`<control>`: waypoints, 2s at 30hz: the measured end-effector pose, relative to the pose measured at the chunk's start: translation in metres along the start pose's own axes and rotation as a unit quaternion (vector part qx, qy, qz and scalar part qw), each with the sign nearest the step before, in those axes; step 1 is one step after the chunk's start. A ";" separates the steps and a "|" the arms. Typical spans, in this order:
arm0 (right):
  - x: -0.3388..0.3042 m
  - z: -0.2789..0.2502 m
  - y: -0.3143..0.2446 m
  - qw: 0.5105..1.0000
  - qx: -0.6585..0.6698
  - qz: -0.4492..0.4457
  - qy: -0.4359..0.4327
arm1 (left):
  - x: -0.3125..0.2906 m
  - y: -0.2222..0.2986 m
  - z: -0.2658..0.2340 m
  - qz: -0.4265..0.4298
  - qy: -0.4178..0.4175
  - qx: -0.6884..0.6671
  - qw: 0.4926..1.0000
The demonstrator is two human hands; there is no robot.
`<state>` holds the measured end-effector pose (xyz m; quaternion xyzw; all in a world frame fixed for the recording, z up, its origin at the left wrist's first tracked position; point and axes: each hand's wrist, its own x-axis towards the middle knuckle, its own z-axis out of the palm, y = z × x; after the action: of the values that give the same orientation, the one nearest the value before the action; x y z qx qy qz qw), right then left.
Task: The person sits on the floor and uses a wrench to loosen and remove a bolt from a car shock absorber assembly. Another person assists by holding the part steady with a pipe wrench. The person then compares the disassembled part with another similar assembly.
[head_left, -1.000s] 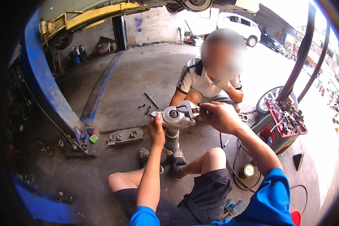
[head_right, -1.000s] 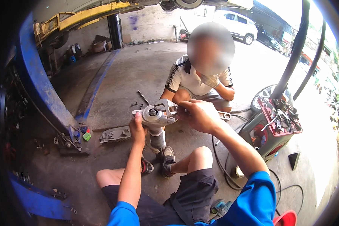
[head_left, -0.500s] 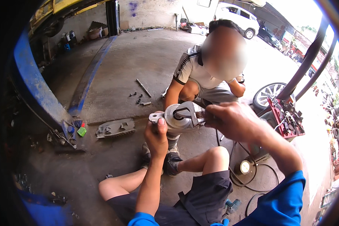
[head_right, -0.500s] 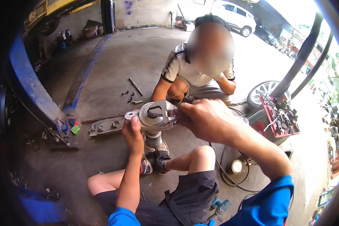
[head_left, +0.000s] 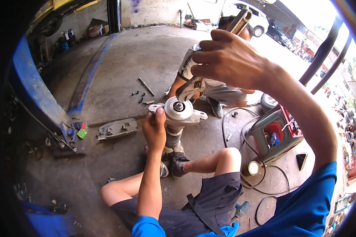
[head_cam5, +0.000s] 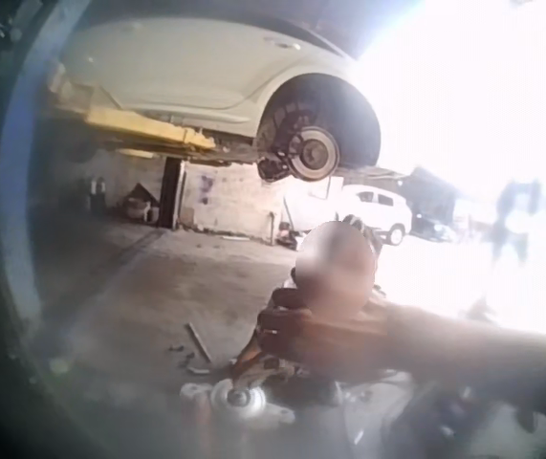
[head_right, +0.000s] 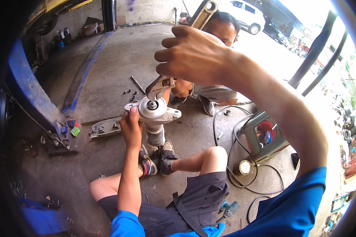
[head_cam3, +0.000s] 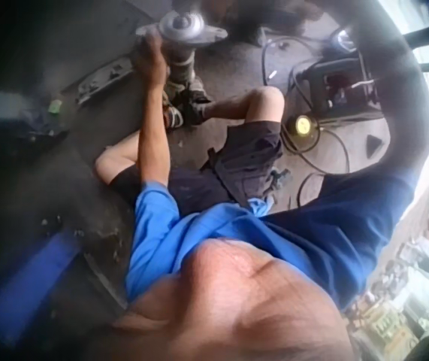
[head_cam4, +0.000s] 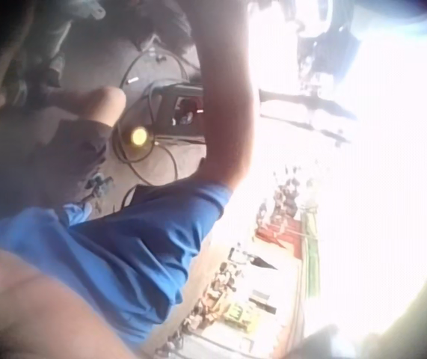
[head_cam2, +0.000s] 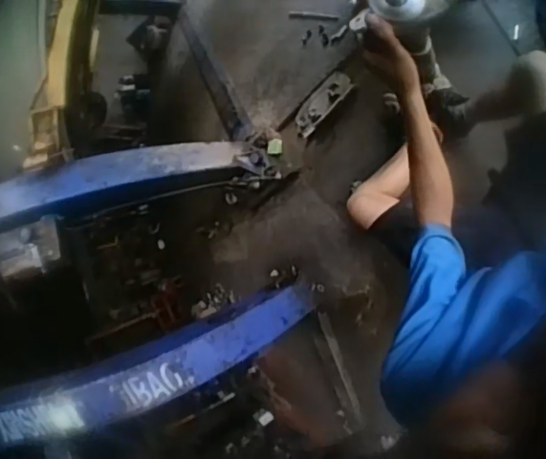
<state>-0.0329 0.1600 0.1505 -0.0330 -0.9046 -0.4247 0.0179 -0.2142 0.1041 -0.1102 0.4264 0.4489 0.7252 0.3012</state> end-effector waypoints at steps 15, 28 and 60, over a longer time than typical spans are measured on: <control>0.023 0.005 0.002 0.996 -0.019 -0.069 0.055 | 0.021 0.006 -0.008 -0.089 -0.077 -0.020 0.993; 0.028 0.013 0.007 0.988 -0.016 -0.117 0.098 | 0.035 0.017 -0.010 -0.161 -0.145 -0.055 0.975; 0.019 0.008 -0.010 0.999 -0.020 -0.019 -0.015 | 0.051 0.142 0.041 0.054 -0.303 0.236 0.922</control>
<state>-0.0524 0.1608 0.1393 -0.0220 -0.8964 -0.4426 -0.0044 -0.2086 0.1034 0.0457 0.7084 0.4704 0.4494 0.2739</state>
